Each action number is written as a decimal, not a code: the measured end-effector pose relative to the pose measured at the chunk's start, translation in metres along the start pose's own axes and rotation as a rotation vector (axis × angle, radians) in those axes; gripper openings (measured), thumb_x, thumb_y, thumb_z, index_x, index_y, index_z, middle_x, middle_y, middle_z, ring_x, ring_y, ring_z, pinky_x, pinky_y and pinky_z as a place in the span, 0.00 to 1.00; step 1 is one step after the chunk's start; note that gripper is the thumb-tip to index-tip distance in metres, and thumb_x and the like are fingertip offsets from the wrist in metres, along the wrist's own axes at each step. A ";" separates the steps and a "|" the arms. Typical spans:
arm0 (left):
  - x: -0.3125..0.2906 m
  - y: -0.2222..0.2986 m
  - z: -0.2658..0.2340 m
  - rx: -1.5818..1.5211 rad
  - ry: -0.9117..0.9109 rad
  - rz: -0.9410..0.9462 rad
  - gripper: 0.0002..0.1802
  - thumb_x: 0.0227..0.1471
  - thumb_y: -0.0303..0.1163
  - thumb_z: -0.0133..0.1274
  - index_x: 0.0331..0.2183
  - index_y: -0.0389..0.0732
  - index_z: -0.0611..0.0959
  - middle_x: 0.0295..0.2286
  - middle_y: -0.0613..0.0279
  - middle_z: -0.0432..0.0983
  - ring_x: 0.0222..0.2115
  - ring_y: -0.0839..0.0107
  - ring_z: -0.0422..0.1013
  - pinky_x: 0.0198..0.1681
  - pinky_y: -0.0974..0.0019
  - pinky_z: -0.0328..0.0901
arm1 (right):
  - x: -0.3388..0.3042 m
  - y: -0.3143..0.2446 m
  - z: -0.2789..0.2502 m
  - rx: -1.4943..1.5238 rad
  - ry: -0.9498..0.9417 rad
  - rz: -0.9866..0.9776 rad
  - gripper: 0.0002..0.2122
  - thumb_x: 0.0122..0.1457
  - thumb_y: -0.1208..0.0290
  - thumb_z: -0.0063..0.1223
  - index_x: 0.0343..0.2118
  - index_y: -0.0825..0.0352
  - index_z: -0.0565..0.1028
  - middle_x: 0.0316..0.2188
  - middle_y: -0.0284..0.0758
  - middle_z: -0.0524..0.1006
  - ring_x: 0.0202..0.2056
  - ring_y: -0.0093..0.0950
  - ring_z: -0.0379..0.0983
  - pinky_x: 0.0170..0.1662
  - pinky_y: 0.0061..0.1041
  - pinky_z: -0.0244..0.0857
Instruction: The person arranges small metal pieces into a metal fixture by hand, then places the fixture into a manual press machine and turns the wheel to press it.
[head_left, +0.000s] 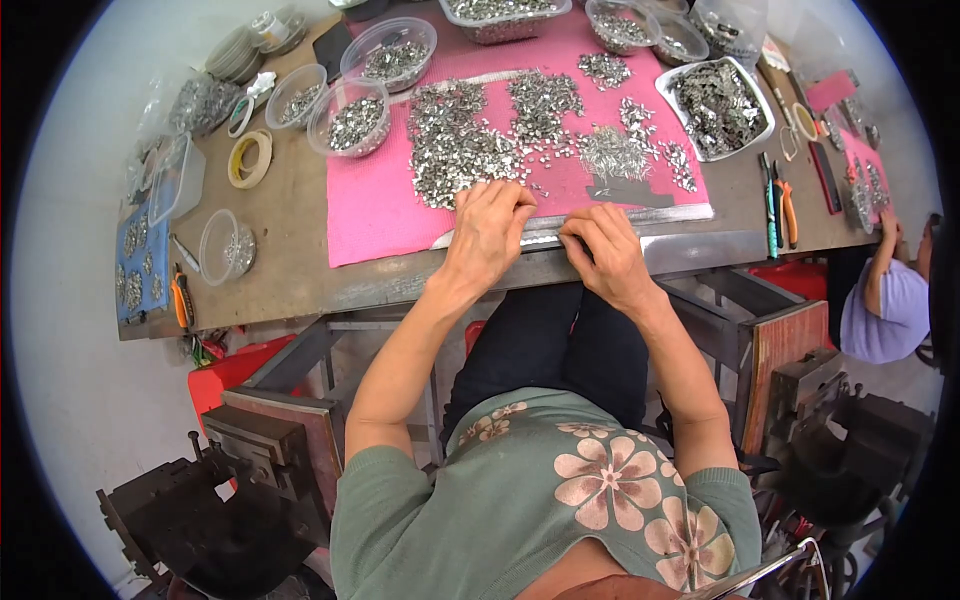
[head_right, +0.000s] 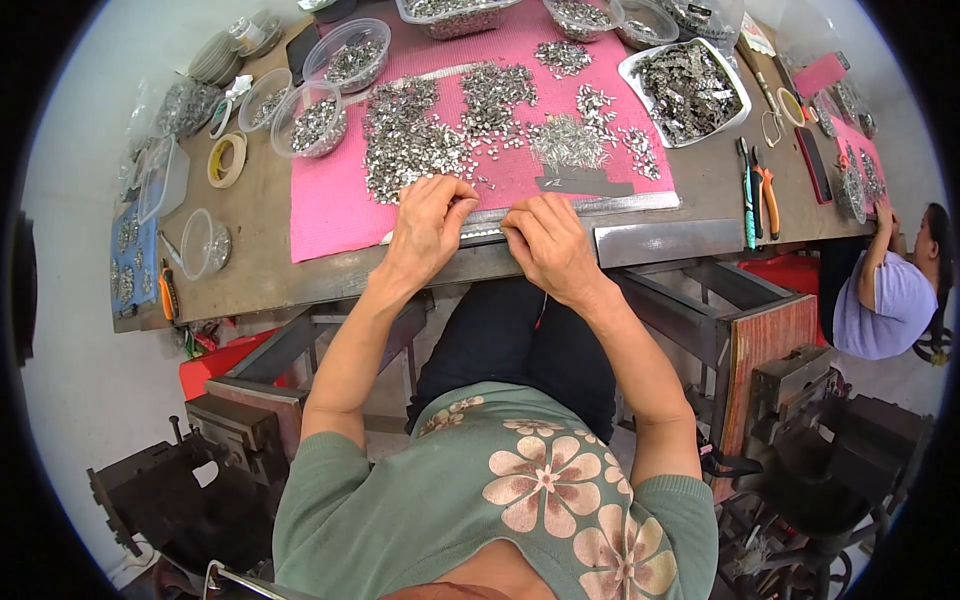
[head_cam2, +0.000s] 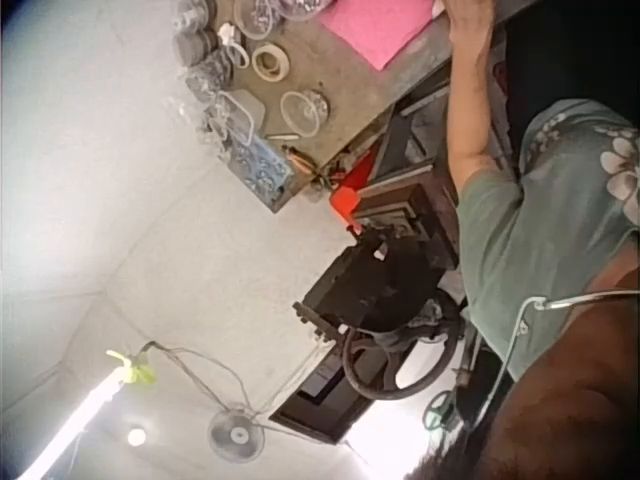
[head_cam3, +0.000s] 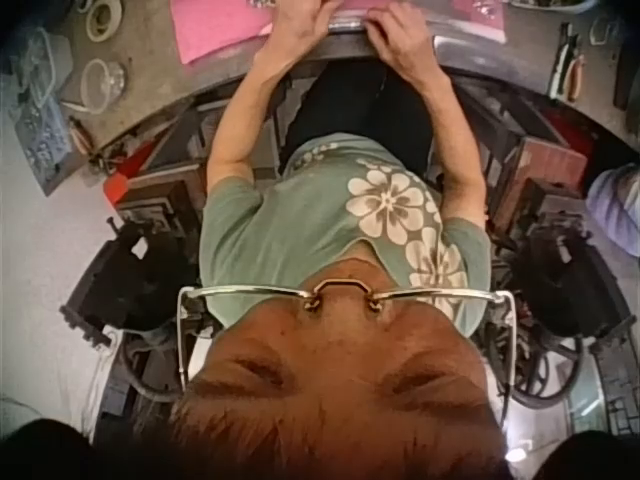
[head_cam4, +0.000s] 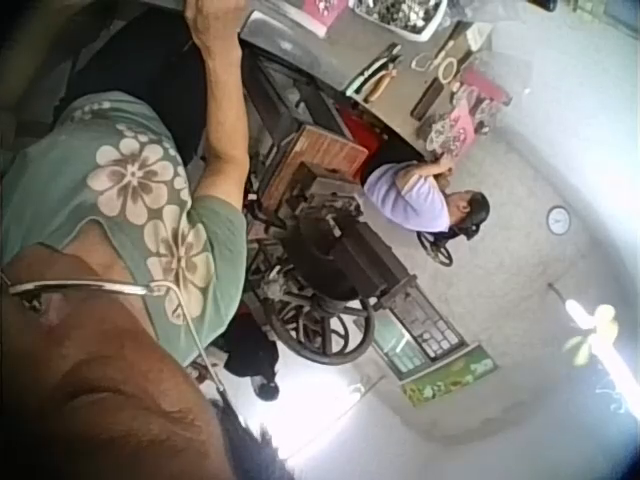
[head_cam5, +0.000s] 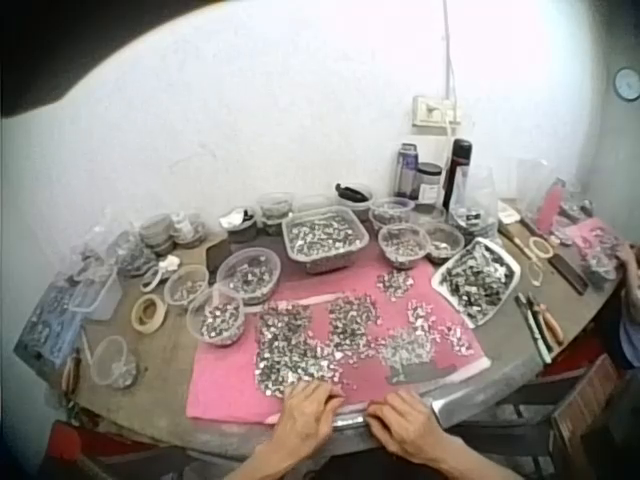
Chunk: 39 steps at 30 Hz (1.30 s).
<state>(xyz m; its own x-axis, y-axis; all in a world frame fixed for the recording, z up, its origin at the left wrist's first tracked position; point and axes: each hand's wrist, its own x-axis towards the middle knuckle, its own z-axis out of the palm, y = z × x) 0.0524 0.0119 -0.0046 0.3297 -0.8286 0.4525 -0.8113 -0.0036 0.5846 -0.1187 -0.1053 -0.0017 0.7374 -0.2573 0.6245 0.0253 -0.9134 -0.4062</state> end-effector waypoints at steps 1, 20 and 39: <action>-0.002 0.004 0.000 -0.060 0.022 -0.021 0.02 0.55 0.24 0.58 0.33 0.40 0.81 0.27 0.63 0.75 0.30 0.62 0.69 0.42 0.59 0.60 | 0.002 0.000 -0.002 -0.020 -0.036 -0.009 0.08 0.50 0.81 0.63 0.33 0.69 0.75 0.34 0.37 0.75 0.35 0.37 0.72 0.42 0.35 0.66; -0.018 0.030 0.015 -0.176 0.097 -0.025 0.04 0.54 0.21 0.56 0.34 0.37 0.79 0.31 0.59 0.76 0.33 0.58 0.71 0.40 0.58 0.63 | 0.011 0.010 -0.025 0.015 -0.195 -0.134 0.09 0.51 0.79 0.62 0.36 0.66 0.77 0.34 0.33 0.76 0.37 0.32 0.73 0.43 0.34 0.64; -0.023 0.035 0.023 0.090 0.132 0.189 0.07 0.50 0.26 0.61 0.34 0.40 0.82 0.33 0.62 0.76 0.35 0.61 0.71 0.47 0.54 0.61 | -0.010 0.020 -0.020 0.135 0.076 0.264 0.06 0.55 0.81 0.60 0.36 0.68 0.80 0.29 0.35 0.78 0.32 0.34 0.75 0.38 0.31 0.64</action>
<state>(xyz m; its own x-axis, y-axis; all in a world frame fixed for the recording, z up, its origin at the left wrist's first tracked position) 0.0055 0.0176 -0.0104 0.2234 -0.7387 0.6360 -0.9023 0.0901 0.4217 -0.1391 -0.1269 -0.0033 0.6779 -0.5081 0.5313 -0.0673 -0.7626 -0.6434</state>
